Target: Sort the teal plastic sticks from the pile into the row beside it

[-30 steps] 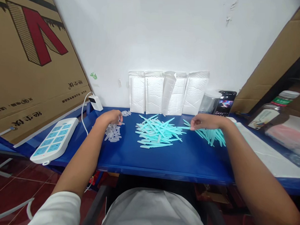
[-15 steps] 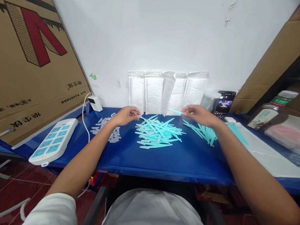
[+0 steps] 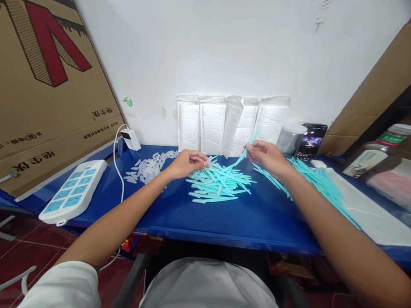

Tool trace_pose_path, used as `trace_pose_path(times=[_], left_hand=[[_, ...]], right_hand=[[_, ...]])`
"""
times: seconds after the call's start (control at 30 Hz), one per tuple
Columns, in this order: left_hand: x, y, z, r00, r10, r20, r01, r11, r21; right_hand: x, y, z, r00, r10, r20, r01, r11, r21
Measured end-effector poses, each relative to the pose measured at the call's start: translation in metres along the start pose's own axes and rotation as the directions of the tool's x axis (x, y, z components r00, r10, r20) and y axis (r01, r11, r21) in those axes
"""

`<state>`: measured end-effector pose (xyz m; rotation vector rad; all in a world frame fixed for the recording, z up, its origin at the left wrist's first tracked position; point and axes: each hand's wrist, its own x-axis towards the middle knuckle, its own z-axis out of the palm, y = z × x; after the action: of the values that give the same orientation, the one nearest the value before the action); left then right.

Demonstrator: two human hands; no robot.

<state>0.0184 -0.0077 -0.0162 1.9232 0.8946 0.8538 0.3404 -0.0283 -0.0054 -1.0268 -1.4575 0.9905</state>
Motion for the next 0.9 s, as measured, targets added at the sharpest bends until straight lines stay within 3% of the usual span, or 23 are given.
trace_pose_path(times=[0.13,0.43,0.67,0.9], left_hand=[[-0.004,0.008,0.008,1.0,0.012,-0.019,-0.012,0.999,-0.031],[-0.007,0.012,0.033,0.999,0.044,0.009,-0.042,0.988,-0.146],[-0.005,-0.001,0.036,0.999,0.028,0.043,-0.021,0.986,-0.163],[-0.005,0.005,0.035,0.998,-0.023,0.065,0.036,0.98,-0.198]], right_hand=[[-0.003,-0.004,0.009,0.998,0.016,-0.057,-0.013,0.998,0.057],[-0.01,-0.01,0.018,0.994,0.044,0.099,-0.064,0.975,0.215],[-0.009,-0.009,0.018,0.994,0.051,0.093,-0.066,0.984,0.167],[-0.011,-0.009,0.02,0.989,0.009,0.148,-0.021,0.997,0.079]])
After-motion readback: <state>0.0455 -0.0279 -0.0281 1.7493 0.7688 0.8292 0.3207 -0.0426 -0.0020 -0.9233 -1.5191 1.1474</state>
